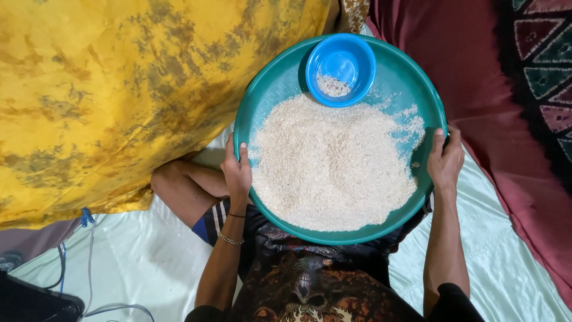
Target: The person sorts through a large green tray of white rice by hand, picking out and placing small stones and impurities into a blue bowl.
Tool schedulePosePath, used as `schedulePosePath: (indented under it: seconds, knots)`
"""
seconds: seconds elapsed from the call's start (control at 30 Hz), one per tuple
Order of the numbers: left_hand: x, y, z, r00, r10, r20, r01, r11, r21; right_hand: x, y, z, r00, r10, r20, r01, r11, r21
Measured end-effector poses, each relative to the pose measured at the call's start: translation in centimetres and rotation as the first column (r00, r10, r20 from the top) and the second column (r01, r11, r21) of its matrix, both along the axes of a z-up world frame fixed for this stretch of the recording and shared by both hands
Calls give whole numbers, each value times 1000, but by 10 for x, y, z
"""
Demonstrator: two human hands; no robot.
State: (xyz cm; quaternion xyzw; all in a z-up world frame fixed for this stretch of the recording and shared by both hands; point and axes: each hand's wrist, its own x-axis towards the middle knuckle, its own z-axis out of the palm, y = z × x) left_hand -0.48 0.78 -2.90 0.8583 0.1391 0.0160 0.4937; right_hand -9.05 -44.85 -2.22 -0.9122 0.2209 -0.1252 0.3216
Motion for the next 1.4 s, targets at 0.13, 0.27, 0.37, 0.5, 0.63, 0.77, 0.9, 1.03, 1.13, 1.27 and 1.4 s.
schedulePosePath:
  seconds: [0.13,0.27,0.37,0.5,0.63,0.77,0.9,1.03,1.13,1.27,1.4]
  knots:
    - [5,0,5,1000,-4,5,4,1000,-12,-2,0,-6,1000,-13,-1,13,1000,-11]
    - [13,-7,32,998,-54,-21,53,998,-41,-8,-3,-13,998,-1,57,3,1000,-20]
    - [18,-8,41,997,-72,-43,67,993,-96,-9,2,-10,995,14,98,-8,998,-59]
    - [18,-10,50,993,-82,-83,67,984,-163,-9,4,-7,993,17,117,-4,995,-105]
    - [20,-9,46,993,-80,-83,63,981,-185,-7,7,0,996,12,94,0,992,-129]
    - [19,-8,41,992,-89,-86,72,981,-181,-5,11,3,997,16,82,-3,988,-157]
    - [19,-7,41,991,-109,-77,95,980,-175,-4,13,4,997,10,75,5,980,-199]
    - [18,-8,34,989,-123,-82,114,987,-109,-2,19,7,997,26,68,-4,956,-294]
    - [18,-9,9,915,-219,338,103,939,329,1,28,18,999,44,-5,-43,944,-328]
    - [17,-19,19,828,-338,448,125,889,440,15,57,57,996,89,-26,-93,959,-269]
    - [16,-32,17,767,-392,508,199,898,393,27,77,52,976,190,106,-168,967,-191]
